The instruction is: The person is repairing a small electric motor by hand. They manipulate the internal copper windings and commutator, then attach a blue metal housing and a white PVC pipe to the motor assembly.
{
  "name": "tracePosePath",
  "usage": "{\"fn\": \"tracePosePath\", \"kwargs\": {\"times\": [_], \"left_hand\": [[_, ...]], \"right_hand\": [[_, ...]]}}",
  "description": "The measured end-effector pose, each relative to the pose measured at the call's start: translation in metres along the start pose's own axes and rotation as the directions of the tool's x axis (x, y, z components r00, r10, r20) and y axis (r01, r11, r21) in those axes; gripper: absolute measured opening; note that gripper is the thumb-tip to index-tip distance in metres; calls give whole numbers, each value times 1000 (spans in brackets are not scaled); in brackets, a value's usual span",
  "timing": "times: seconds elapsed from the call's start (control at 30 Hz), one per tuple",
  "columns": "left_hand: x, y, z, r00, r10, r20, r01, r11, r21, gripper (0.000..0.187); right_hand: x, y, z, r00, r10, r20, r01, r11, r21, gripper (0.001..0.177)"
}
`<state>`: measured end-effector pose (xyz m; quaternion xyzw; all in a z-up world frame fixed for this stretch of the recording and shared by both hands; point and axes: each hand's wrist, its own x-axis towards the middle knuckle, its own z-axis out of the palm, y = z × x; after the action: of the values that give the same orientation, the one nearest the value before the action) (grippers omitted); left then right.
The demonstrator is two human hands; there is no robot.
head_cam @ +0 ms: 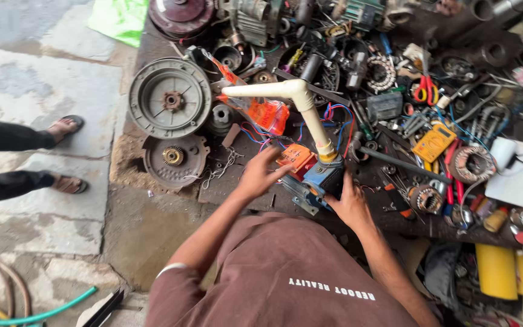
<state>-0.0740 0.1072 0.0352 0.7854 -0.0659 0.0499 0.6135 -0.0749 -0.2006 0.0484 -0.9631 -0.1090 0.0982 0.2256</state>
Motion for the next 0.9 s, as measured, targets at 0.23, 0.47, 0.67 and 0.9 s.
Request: {"fn": "tracePosePath", "kwargs": {"times": [0.23,0.47,0.67,0.9], "left_hand": [[-96,-111,-45,962,-258,90,210,909,359,28],[-119,-182,-13,954,-175,-244,277,829,487,25],[-133,-153,7,883,-224,-412,394,829,396,18],[-139,-122,41,846,-115,-521,409,767,495,24]], "right_hand": [[-11,13,-2,982,-56,-180,77,991,112,100],[-32,30,5,990,-6,-141,48,954,295,78],[-23,21,-12,996,-81,-46,92,925,368,93],[-8,34,-14,977,-207,-50,213,939,272,102]]}}
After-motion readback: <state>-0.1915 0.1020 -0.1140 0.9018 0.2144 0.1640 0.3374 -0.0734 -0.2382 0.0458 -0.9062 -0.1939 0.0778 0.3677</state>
